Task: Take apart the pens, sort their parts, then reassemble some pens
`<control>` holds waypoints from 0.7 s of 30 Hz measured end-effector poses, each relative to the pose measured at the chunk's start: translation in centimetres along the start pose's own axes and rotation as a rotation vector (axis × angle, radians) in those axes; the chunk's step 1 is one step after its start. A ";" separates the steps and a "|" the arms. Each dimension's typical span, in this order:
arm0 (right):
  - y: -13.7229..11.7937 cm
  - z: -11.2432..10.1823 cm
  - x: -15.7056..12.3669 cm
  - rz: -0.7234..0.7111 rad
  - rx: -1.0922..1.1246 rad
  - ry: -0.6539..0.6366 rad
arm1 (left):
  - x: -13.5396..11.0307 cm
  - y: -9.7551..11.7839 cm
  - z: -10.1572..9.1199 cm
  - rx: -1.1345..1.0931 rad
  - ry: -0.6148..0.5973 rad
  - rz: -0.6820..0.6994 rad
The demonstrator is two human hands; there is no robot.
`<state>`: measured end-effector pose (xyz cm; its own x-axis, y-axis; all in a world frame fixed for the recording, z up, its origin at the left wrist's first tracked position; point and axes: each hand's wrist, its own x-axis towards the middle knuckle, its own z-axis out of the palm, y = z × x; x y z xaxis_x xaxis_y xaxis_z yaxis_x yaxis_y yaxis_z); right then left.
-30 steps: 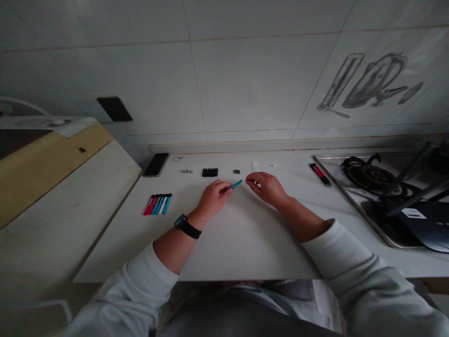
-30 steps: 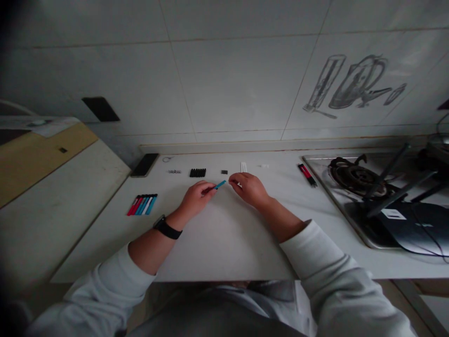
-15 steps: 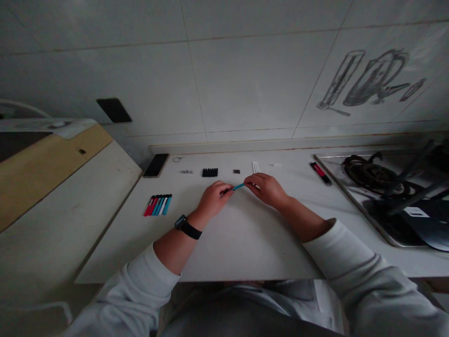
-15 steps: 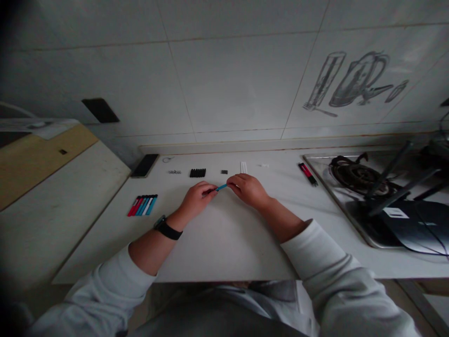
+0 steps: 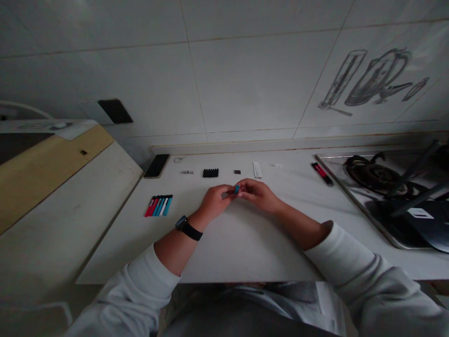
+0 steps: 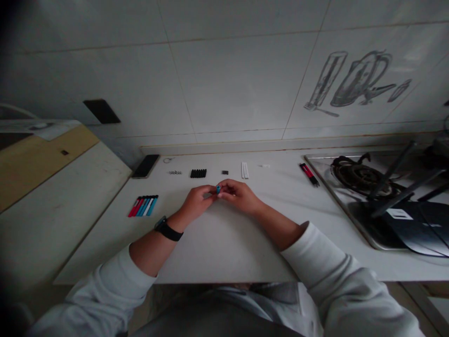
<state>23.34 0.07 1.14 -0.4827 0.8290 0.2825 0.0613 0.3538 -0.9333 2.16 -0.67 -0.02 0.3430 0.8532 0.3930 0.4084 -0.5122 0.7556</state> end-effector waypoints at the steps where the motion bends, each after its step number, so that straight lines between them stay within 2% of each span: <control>1: 0.0 0.1 -0.1 -0.004 -0.025 -0.011 | -0.1 0.0 0.0 0.014 -0.004 0.005; 8: 0.4 -0.3 0.1 -0.008 -0.100 0.049 | -0.2 0.3 0.1 0.022 -0.070 -0.005; 11: 0.0 -0.9 0.1 -0.071 -0.239 0.145 | 0.0 0.8 -0.1 0.006 -0.074 0.010; 13: -0.5 -1.3 -0.1 -0.105 -0.404 0.161 | 0.1 1.1 -0.2 0.015 -0.057 0.013; 15: -1.2 -1.7 -0.3 -0.116 -0.635 0.101 | 0.1 1.2 -0.3 0.030 -0.023 -0.004; 17: -1.8 -2.1 -0.4 -0.092 -0.879 -0.014 | 0.2 1.1 -0.3 0.039 0.005 -0.024; 21: -2.4 -2.9 -0.6 0.055 -1.157 -0.246 | 0.2 0.4 -0.3 0.059 0.035 -0.046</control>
<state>26.04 -0.02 3.86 -0.6022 0.7944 0.0797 0.7804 0.6067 -0.1512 2.14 -0.65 0.51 0.2935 0.8784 0.3772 0.4725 -0.4763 0.7416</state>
